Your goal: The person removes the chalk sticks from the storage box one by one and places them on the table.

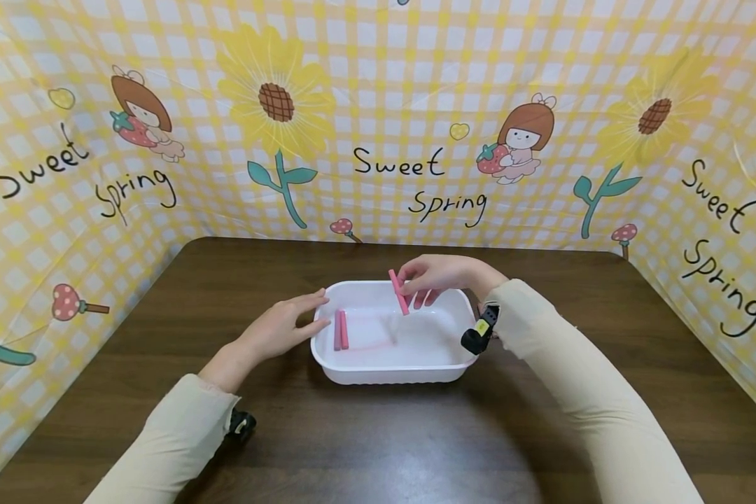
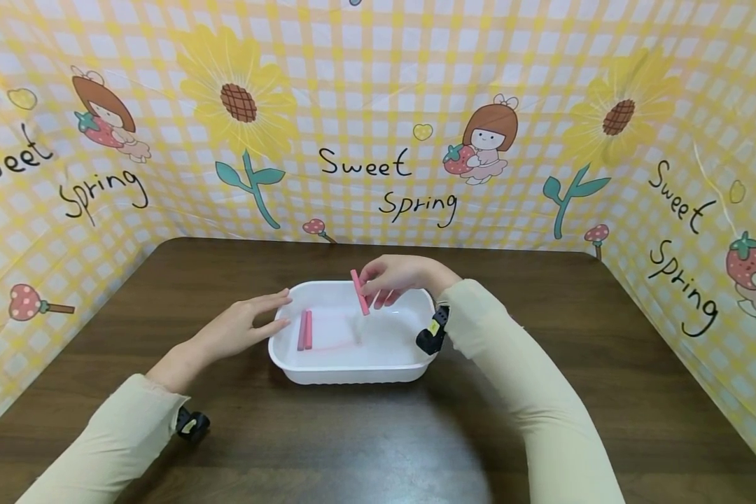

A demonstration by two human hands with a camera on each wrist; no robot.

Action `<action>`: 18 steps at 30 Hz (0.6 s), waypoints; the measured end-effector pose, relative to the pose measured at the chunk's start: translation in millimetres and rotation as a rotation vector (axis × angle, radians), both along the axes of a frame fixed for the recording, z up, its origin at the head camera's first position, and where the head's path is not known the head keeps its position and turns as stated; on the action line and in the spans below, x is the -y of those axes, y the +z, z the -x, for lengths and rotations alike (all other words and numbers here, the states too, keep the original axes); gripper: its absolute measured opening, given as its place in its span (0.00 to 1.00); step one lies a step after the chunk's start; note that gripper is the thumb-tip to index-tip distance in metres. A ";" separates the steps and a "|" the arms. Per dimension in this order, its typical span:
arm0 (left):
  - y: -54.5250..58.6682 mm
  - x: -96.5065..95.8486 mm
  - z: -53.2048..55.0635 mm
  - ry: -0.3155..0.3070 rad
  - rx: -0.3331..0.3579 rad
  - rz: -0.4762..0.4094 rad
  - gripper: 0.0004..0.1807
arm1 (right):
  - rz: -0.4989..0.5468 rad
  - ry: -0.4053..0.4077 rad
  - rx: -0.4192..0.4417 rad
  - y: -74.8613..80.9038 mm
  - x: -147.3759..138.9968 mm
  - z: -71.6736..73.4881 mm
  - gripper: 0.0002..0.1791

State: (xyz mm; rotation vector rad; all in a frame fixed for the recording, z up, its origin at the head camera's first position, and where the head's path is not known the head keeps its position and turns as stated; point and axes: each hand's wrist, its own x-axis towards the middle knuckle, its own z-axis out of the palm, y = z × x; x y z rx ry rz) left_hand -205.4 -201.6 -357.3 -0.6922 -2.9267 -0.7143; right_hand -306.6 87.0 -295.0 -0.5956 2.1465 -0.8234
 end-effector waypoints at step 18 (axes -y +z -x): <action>0.5 -0.2 -0.7 0.001 0.006 -0.007 0.27 | 0.035 -0.054 -0.033 5.0 -39.7 -6.5 0.16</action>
